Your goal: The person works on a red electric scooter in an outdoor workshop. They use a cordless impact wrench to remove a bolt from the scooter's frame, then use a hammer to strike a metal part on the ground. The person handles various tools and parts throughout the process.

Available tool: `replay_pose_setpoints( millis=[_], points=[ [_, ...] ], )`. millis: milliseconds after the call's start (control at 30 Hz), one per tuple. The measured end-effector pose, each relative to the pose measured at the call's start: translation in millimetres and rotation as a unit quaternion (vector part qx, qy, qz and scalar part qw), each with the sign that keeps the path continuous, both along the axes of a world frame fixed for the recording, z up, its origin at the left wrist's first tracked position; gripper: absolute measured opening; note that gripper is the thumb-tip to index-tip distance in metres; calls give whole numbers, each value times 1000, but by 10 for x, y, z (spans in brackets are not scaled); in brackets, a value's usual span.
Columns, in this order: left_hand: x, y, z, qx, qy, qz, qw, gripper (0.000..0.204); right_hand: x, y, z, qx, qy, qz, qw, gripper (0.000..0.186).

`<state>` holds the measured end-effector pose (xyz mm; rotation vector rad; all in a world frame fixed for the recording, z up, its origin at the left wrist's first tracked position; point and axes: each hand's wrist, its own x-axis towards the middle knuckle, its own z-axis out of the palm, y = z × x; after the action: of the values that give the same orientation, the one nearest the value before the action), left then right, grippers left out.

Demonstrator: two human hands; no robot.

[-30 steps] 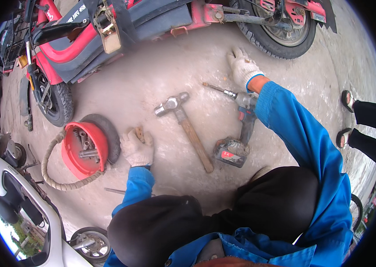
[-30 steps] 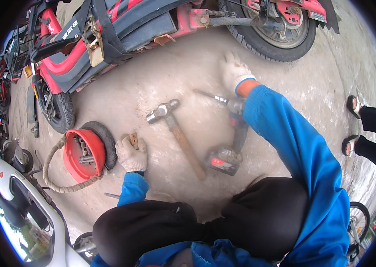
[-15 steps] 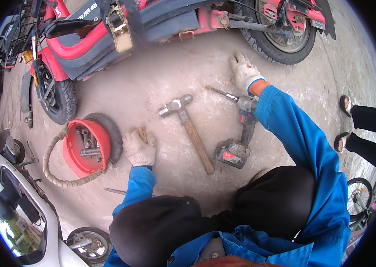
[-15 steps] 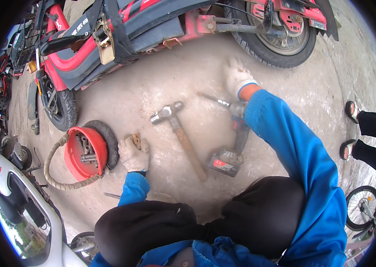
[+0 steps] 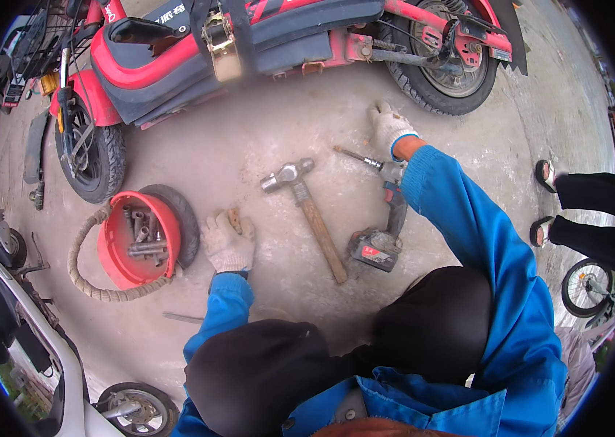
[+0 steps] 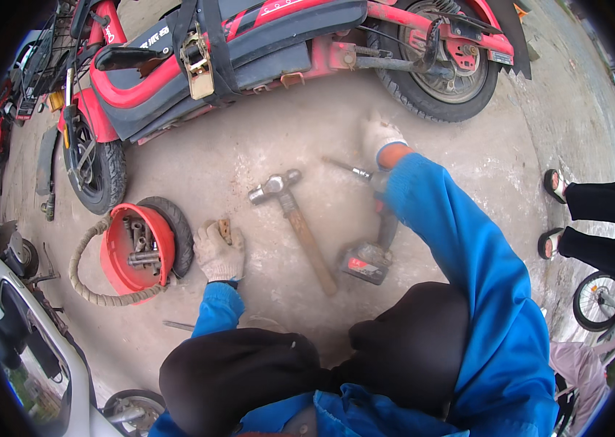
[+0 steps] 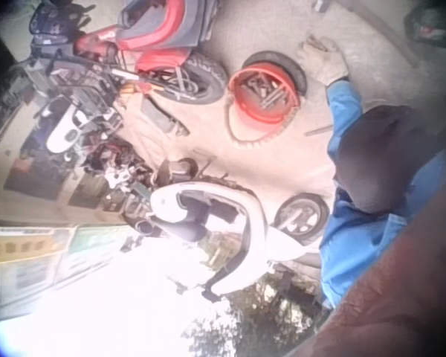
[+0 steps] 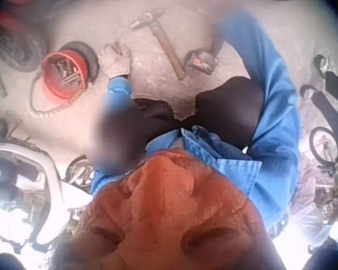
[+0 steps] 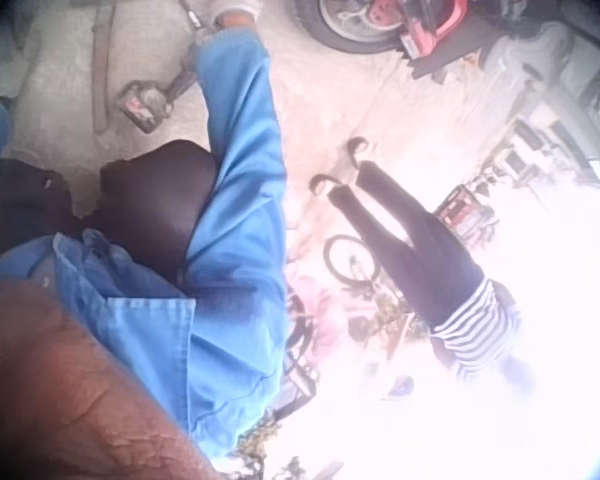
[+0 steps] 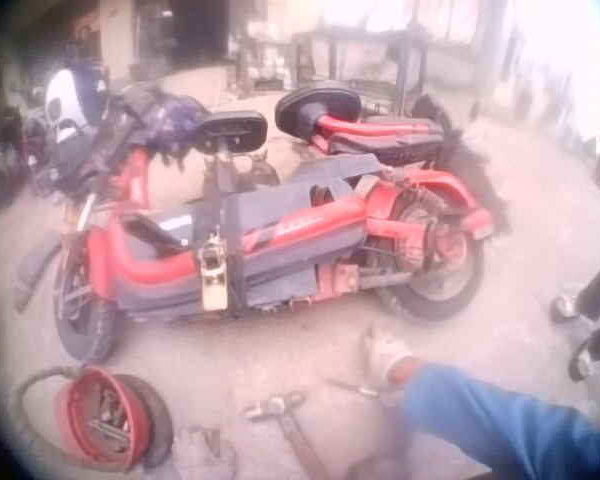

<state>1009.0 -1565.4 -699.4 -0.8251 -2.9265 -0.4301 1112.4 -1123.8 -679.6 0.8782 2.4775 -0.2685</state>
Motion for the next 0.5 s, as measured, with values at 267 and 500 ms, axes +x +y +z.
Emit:
replay_pose_setpoints(
  millis=[267,500],
  points=[
    [8,-52,-16,14,-52,-6,999,39,159,-1327,503,-265,297,-71,915,50],
    [-14,-94,29,36,-102,-20,994,44,-17,-1814,1638,-426,112,-56,896,39]
  ],
)
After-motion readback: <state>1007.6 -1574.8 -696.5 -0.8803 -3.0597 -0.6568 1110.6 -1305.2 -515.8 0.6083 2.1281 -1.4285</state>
